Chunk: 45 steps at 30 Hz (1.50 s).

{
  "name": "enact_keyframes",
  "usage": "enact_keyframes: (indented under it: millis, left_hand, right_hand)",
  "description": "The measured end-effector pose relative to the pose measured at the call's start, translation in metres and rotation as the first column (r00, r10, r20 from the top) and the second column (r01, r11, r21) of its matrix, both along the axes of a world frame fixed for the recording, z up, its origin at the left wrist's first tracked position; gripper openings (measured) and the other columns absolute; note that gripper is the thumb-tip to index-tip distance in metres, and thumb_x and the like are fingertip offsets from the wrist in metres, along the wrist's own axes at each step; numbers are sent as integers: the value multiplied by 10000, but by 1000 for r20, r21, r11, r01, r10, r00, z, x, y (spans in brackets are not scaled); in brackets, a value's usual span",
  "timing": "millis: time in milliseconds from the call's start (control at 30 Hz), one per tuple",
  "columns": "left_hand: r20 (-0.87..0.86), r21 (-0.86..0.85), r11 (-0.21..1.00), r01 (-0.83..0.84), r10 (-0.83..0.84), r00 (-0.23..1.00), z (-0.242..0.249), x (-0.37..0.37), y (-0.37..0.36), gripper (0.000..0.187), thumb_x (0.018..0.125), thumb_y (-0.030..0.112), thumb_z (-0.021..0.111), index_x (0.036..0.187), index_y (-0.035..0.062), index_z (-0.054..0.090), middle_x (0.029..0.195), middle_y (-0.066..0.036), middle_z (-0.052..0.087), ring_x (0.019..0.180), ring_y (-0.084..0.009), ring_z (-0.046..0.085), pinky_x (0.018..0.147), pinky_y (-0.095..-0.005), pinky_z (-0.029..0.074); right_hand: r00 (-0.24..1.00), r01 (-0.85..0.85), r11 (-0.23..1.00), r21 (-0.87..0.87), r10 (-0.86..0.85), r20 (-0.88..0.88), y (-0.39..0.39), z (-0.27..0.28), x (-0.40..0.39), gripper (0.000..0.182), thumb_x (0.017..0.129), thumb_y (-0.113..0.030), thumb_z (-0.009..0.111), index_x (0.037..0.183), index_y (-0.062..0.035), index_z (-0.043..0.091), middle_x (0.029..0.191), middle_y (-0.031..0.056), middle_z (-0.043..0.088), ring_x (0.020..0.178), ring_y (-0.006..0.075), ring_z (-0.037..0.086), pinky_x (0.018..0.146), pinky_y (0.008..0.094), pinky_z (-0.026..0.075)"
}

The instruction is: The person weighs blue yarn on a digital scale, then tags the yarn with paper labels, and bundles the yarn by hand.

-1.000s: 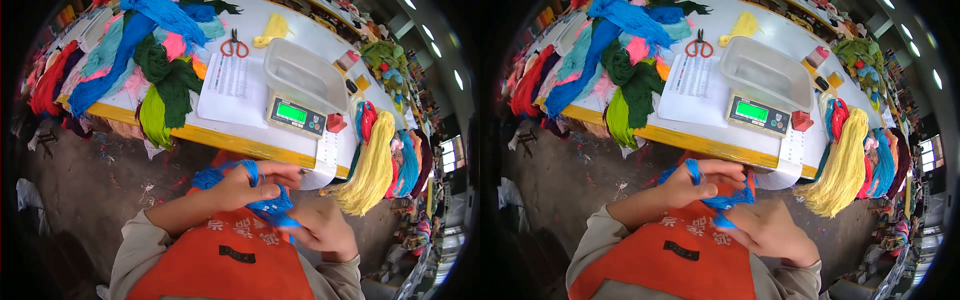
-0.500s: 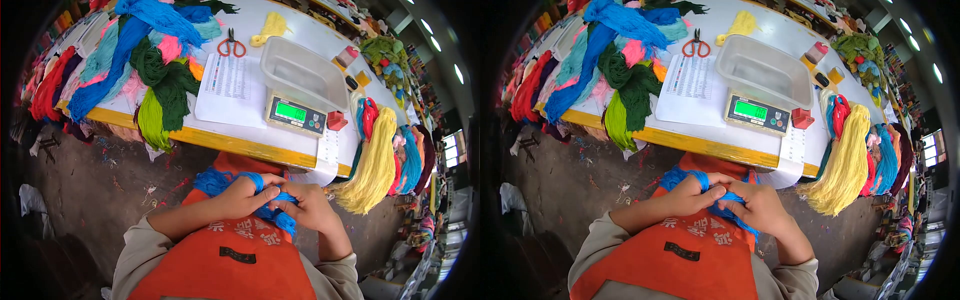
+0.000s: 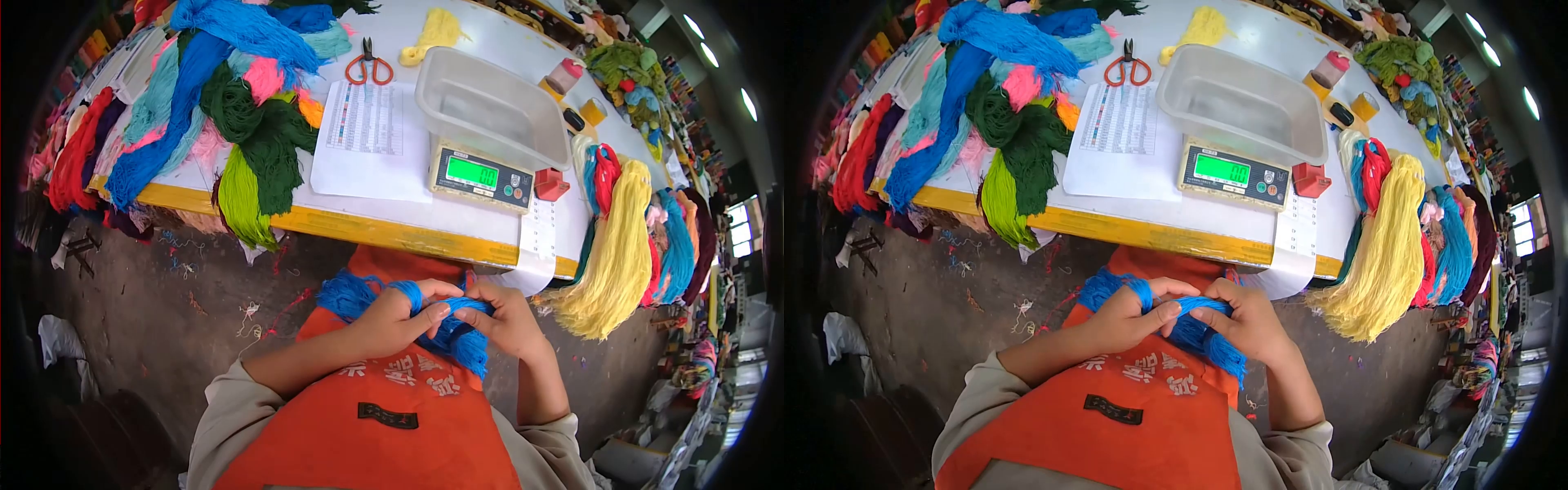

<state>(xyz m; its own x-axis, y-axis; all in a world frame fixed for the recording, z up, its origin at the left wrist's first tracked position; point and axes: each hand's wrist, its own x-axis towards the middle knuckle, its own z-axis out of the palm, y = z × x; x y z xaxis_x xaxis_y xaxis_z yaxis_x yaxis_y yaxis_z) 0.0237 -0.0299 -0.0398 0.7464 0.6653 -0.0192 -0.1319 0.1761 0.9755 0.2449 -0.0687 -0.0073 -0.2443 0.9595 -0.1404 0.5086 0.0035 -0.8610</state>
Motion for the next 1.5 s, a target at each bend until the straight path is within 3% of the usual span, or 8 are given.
enact_keyframes:
  millis: [367, 1033, 1167, 1200, 1267, 1300, 1433, 1500]
  left_hand:
    - [49, -83, 995, -51, 55, 997, -14, 5, -8, 284, 993, 135, 551, 1242, -3, 556, 756, 8, 555, 684, -51, 505, 623, -222, 442]
    - [-50, -51, 997, -55, 53, 997, -31, 0, -2, 224, 998, 152, 543, 1174, 20, 586, 723, 0, 543, 676, -73, 533, 608, -240, 449]
    - [-50, -52, 996, -71, 69, 996, -32, -1, 1, 227, 1001, 155, 535, 1185, 34, 594, 716, 12, 531, 654, -65, 511, 586, -226, 425]
    - [-53, -56, 996, -70, 67, 996, -31, -3, 5, 227, 1001, 155, 535, 1185, 34, 594, 716, 12, 531, 654, -65, 511, 586, -226, 425]
    - [90, -311, 950, -10, 40, 995, -22, -9, 17, 247, 1006, 178, 531, 1203, 48, 601, 702, 35, 512, 624, -44, 460, 556, -197, 373]
    - [120, -404, 913, -46, 103, 987, -13, -11, 22, 277, 1007, 212, 538, 1220, 46, 603, 684, 52, 491, 585, -21, 400, 517, -175, 307]
    - [218, -385, 915, -119, 215, 952, 6, -22, 41, 322, 977, 167, 570, 1228, -34, 560, 632, 48, 439, 517, -23, 350, 473, -189, 252]
    - [226, -312, 939, -143, 219, 949, 11, -27, 47, 338, 978, 173, 575, 1245, -33, 547, 634, 50, 431, 524, -18, 352, 474, -188, 254]
  right_hand:
    - [1000, 21, 1000, -5, -21, -21, 3, -18, 2, 217, 858, -157, 751, 911, -7, 603, 727, 57, 568, 689, 100, 478, 631, 276, 433]
    - [997, -53, 997, -57, 49, -63, 16, -57, -16, 149, 842, -44, 677, 964, -22, 594, 823, 109, 599, 722, 162, 553, 663, 284, 451]
    - [998, -47, 994, -103, 43, -39, 19, -58, -19, 129, 857, -40, 667, 958, -25, 587, 814, 82, 583, 735, 137, 539, 681, 276, 449]
    - [994, -32, 993, -112, 20, -107, 19, -57, -19, 109, 874, -46, 662, 950, -30, 584, 803, 48, 570, 743, 112, 523, 684, 264, 441]
    - [949, -10, 978, -210, -57, -311, 21, -54, -17, 82, 910, -75, 653, 929, -44, 580, 788, -16, 541, 756, 65, 484, 682, 239, 419]
    - [891, -15, 955, -296, -121, -437, 22, -50, -14, 85, 928, -99, 650, 917, -52, 579, 786, -46, 525, 761, 43, 463, 677, 226, 405]
    - [832, -126, 893, -432, -142, -536, 21, -23, 2, 154, 957, -198, 639, 894, -71, 580, 769, -73, 519, 702, 9, 426, 611, 194, 351]
    - [837, -117, 912, -394, -123, -532, 19, -18, 5, 163, 955, -218, 642, 902, -73, 591, 741, -76, 513, 666, 7, 419, 581, 192, 332]
